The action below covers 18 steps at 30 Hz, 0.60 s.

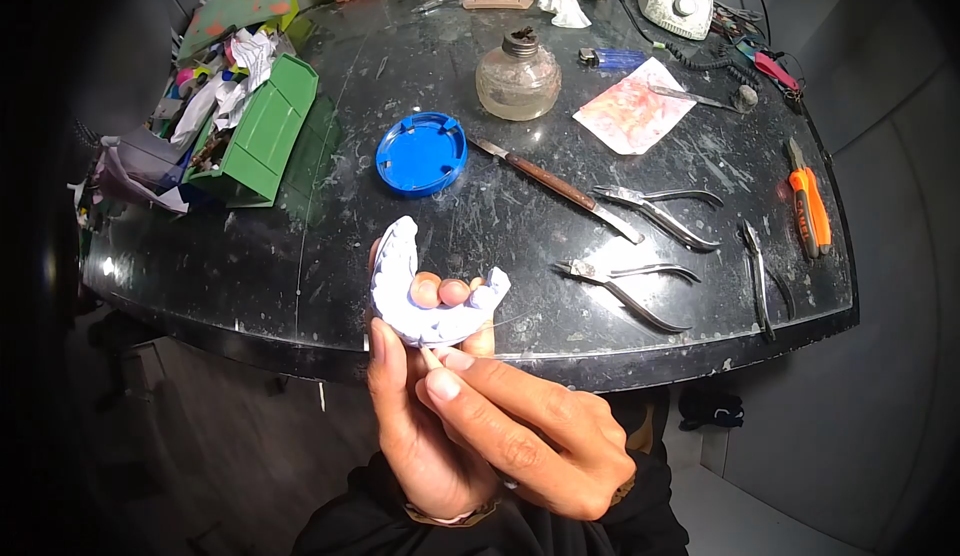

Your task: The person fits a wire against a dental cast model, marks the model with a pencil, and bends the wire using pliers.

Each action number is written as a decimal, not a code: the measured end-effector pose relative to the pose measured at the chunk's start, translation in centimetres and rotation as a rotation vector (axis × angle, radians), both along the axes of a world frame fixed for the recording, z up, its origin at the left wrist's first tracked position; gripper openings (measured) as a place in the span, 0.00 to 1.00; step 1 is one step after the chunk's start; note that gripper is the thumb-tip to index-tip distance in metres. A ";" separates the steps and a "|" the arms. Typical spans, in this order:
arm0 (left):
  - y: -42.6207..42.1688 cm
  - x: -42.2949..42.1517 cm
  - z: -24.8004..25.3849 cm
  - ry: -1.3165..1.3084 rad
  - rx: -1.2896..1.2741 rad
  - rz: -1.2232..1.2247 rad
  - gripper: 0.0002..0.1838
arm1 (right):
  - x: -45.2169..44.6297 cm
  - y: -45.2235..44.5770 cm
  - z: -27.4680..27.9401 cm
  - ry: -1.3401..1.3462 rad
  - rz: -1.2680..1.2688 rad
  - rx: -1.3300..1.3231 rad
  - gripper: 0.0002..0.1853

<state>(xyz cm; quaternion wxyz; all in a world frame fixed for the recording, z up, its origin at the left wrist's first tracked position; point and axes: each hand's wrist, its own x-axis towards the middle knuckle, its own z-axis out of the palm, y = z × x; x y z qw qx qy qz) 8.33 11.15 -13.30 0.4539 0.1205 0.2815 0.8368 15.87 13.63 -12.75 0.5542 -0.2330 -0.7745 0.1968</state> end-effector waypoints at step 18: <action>-0.2 -0.2 -0.1 -0.059 -0.018 -0.043 0.30 | -0.4 0.3 -0.2 -0.062 -0.086 0.068 0.18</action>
